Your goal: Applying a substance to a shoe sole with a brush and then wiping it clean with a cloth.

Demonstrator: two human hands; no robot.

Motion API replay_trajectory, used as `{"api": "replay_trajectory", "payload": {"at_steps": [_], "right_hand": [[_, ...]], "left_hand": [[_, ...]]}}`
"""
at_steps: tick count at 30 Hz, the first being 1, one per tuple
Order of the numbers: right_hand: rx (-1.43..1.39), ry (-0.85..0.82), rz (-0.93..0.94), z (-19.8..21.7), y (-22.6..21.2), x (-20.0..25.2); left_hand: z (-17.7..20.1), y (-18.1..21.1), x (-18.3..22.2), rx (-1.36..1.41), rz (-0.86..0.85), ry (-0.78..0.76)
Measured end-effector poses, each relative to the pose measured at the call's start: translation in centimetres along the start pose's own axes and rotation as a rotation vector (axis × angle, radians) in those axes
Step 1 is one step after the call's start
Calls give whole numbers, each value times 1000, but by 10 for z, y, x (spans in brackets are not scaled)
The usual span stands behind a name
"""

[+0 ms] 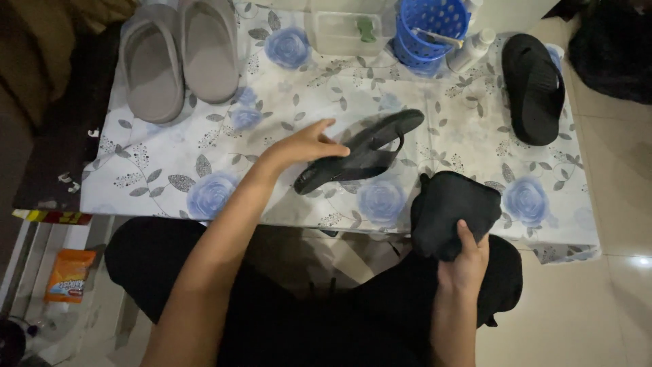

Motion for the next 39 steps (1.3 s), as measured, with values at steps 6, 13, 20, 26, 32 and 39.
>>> {"api": "replay_trajectory", "payload": {"at_steps": [6, 13, 20, 26, 32, 39], "right_hand": [[304, 80, 296, -67, -36, 32], [761, -213, 1038, -128, 14, 45], [1163, -725, 999, -180, 27, 47], [978, -609, 667, -134, 25, -5], [334, -105, 304, -63, -10, -46], [305, -178, 381, -92, -56, 10]], "left_hand": [[14, 4, 26, -181, -272, 479], [-30, 20, 99, -576, -623, 945], [-21, 7, 92, -661, -703, 1167], [-9, 10, 94, -589, -621, 1197], [-2, -6, 67, -506, -366, 1107], [-20, 7, 88, -521, -355, 814]]}}
Point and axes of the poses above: each hand's wrist, its own x-axis away from the middle knuckle, its own z-axis out of the back of the hand, y = z × x, the point moved 6 cm from there along -x, towards the middle knuckle, and after that the axes turned 12 degrees about z, right-handed, at the moved point
